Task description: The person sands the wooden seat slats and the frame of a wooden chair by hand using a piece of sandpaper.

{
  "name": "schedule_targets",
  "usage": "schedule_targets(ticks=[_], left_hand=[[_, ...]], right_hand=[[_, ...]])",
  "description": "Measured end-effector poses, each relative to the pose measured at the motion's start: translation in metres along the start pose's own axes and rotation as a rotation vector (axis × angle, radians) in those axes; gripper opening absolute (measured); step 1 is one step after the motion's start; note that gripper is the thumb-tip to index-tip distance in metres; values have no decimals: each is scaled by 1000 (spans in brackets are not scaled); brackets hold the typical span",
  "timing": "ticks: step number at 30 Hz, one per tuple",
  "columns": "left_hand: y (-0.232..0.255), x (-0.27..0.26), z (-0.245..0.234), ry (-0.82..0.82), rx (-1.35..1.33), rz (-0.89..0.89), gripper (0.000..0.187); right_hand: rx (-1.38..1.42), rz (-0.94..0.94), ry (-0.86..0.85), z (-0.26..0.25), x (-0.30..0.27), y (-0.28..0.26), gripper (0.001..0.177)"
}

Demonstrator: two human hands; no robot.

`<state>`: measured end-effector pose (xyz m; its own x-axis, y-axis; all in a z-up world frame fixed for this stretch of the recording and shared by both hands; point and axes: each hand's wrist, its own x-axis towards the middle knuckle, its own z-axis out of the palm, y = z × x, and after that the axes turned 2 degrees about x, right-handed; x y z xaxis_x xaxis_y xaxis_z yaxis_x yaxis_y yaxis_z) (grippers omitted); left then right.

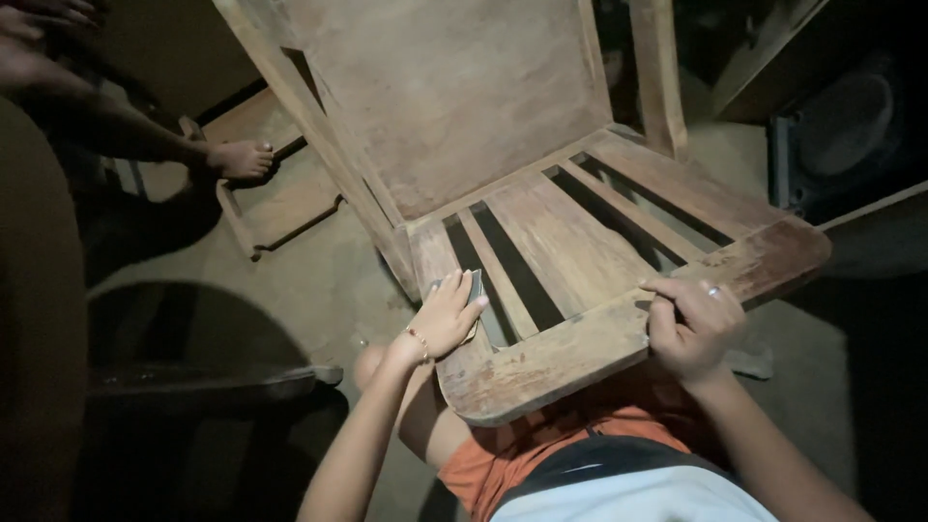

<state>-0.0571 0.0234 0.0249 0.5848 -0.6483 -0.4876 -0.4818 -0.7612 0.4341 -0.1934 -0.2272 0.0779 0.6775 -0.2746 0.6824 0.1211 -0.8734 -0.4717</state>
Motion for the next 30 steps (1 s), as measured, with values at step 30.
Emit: schedule_targets(ticks=[30], left_hand=[[-77,92,35,98,192,291,35]], right_hand=[[-4,-51,-39,-6,8,-8,21]])
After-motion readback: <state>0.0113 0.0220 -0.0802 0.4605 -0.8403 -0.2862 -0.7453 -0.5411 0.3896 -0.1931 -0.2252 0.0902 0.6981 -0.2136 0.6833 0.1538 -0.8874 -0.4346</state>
